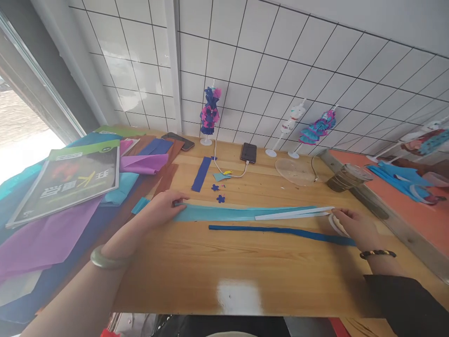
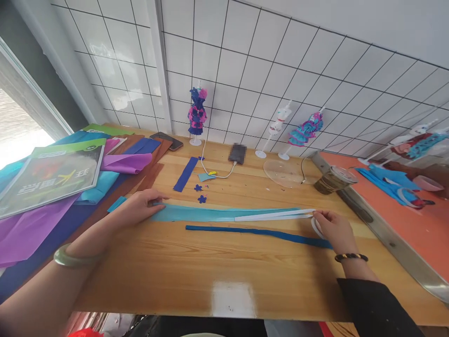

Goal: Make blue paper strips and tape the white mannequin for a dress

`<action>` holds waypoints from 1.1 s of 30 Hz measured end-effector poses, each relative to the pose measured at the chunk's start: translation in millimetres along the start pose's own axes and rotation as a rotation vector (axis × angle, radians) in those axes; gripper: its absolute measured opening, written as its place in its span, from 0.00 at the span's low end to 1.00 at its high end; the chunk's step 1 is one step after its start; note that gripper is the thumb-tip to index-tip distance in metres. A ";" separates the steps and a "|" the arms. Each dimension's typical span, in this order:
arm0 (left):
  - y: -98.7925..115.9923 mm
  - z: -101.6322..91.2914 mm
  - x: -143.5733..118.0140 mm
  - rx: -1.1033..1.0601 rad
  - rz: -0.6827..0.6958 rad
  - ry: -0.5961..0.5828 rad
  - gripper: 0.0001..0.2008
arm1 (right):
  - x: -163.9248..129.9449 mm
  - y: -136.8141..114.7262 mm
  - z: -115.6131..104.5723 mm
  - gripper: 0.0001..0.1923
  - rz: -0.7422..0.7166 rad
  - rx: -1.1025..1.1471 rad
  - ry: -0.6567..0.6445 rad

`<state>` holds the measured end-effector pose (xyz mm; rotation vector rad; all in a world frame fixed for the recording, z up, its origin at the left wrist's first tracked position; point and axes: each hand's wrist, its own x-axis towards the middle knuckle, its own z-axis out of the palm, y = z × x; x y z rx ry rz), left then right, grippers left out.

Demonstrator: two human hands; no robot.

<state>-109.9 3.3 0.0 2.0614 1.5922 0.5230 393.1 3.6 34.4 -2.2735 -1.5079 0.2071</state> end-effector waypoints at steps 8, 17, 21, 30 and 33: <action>-0.9 1.4 0.8 -0.032 -0.023 0.016 0.11 | -6.0 8.5 6.0 0.16 -0.203 -0.129 0.121; -6.0 2.4 2.0 -0.068 0.095 0.009 0.06 | -95.0 -101.1 42.4 0.10 -1.099 -0.019 -0.010; -5.8 0.6 0.7 -0.055 0.129 0.025 0.11 | -114.4 -137.1 64.6 0.09 -1.223 -0.186 -0.073; 18.9 -1.7 -10.3 -0.122 0.244 0.286 0.11 | -128.6 -146.3 73.9 0.10 -1.314 -0.166 -0.023; 41.1 1.9 -19.6 -0.307 0.221 0.113 0.10 | -140.6 -152.1 74.3 0.09 -1.333 -0.042 0.009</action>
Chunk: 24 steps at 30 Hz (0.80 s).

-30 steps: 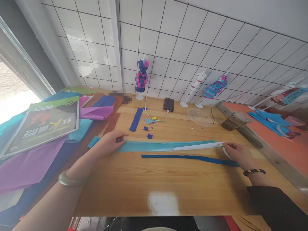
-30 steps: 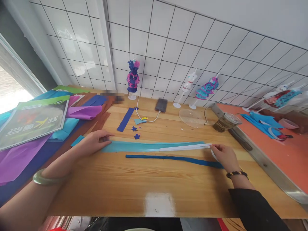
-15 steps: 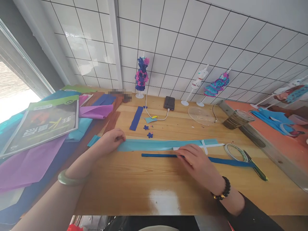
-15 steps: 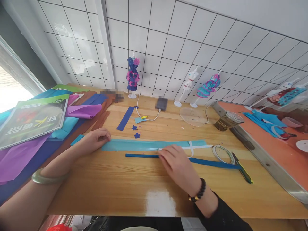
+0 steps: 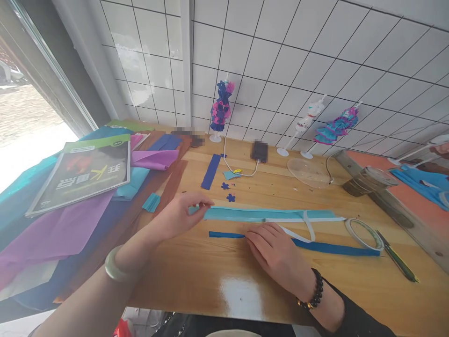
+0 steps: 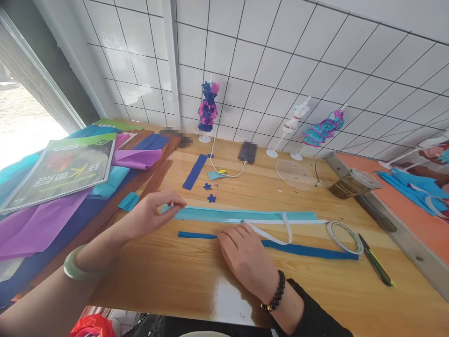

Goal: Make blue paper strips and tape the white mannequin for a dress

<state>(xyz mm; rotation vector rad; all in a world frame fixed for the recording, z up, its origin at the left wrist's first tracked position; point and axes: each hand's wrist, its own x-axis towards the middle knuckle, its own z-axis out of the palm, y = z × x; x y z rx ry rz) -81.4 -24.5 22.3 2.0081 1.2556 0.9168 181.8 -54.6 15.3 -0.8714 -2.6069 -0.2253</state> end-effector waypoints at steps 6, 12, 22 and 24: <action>12.5 12.7 -5.9 -0.314 -0.238 -0.470 0.20 | 13.3 -18.3 5.8 0.10 0.011 0.073 -0.014; 4.6 6.7 -5.6 -0.349 -0.266 -0.499 0.18 | 10.3 -10.6 0.2 0.11 0.226 0.204 -0.113; 3.1 -6.7 -4.3 -0.199 -0.250 -0.567 0.17 | -18.7 28.8 -39.1 0.14 0.527 0.507 -0.340; 3.0 -7.7 -4.1 -0.146 -0.272 -0.580 0.17 | -24.8 30.5 -43.7 0.12 0.543 0.493 -0.358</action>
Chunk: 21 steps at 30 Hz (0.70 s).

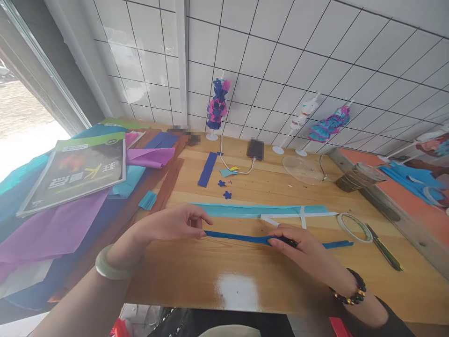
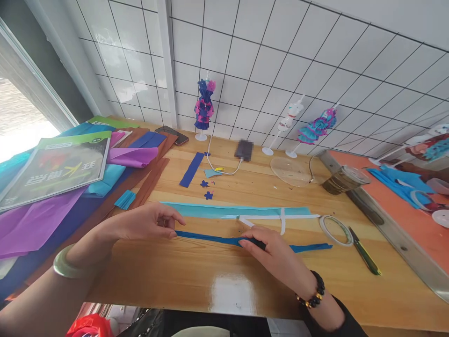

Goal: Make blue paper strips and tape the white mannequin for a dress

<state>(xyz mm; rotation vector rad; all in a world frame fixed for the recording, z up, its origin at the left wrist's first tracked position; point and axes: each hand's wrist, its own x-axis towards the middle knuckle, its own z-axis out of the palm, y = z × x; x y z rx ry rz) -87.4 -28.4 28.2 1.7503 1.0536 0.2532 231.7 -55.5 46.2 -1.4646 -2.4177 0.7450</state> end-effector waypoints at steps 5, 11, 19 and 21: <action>-0.3 -3.2 -1.4 0.058 -0.049 -0.034 0.15 | -12.7 6.2 2.4 0.08 -0.023 -0.079 0.049; -5.3 -9.8 -4.6 0.059 -0.083 -0.098 0.14 | -21.5 8.0 8.4 0.08 -0.052 -0.105 0.045; -11.3 -13.9 -6.3 0.111 -0.115 -0.121 0.14 | -31.5 23.3 22.1 0.12 -0.079 -0.133 0.050; -12.3 -14.0 -6.3 0.114 -0.118 -0.119 0.13 | -34.3 23.4 22.9 0.12 -0.127 -0.161 0.051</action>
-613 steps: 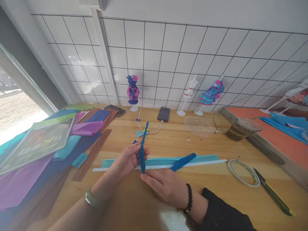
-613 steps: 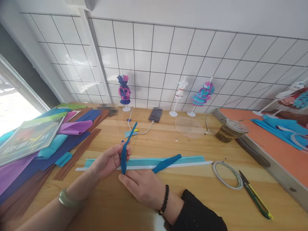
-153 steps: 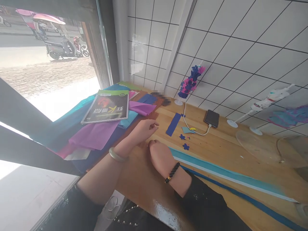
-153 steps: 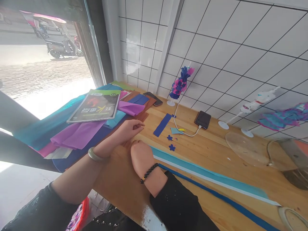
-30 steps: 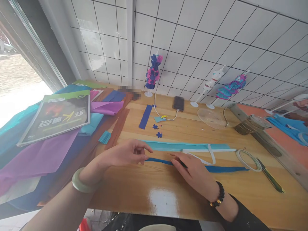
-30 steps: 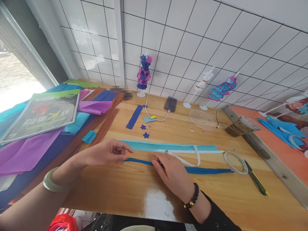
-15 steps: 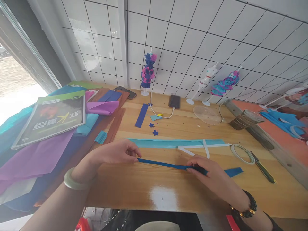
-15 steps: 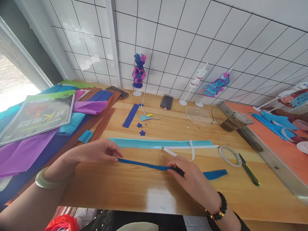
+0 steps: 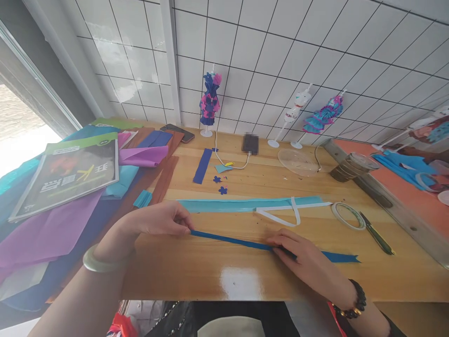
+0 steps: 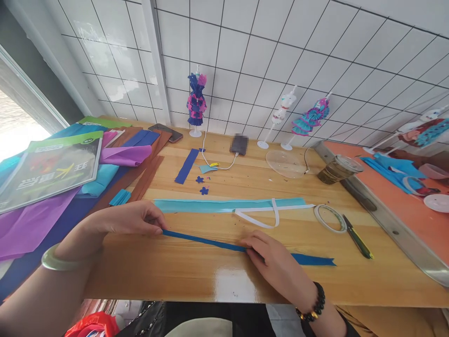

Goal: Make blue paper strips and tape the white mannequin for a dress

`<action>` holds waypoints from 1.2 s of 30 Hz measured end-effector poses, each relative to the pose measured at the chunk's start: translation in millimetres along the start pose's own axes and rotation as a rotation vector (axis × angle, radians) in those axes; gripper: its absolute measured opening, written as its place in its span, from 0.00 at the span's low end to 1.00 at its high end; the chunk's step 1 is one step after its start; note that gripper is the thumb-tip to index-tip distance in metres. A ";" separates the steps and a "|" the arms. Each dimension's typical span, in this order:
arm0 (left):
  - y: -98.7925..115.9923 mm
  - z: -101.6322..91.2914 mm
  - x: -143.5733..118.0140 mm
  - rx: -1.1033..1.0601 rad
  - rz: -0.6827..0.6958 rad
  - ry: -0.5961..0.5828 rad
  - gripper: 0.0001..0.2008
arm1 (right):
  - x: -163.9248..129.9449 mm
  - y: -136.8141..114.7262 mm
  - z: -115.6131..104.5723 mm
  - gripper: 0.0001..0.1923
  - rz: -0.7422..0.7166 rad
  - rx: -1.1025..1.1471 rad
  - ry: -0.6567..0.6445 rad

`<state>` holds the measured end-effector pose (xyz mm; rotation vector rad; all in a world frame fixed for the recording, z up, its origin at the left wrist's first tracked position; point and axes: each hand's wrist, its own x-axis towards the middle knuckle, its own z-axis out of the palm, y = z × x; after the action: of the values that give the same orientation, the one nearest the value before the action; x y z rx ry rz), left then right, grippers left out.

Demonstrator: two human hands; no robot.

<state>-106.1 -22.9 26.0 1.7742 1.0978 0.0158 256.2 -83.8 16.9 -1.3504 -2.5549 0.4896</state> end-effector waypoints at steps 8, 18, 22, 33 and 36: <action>1.0 -0.4 1.5 -0.012 0.002 0.004 0.13 | 6.4 -18.4 -14.3 0.10 -0.005 0.057 -0.015; 0.2 -1.3 -1.9 -0.001 0.036 0.016 0.12 | 98.1 -74.1 4.1 0.14 -0.084 0.275 -0.111; 0.6 -3.5 -3.7 -0.018 0.052 0.021 0.12 | 112.3 -83.6 14.2 0.15 -0.119 0.346 -0.247; -3.1 -7.3 -7.0 -0.051 -0.011 0.034 0.12 | 122.4 -81.4 22.4 0.13 -0.008 0.385 -0.362; -5.3 -8.2 -7.2 -0.048 -0.023 0.034 0.11 | 126.4 -80.5 24.6 0.13 0.020 0.370 -0.365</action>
<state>-117.6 -21.3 29.3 1.7235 1.1331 0.0581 116.4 -26.0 29.0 -1.2412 -2.5372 1.2441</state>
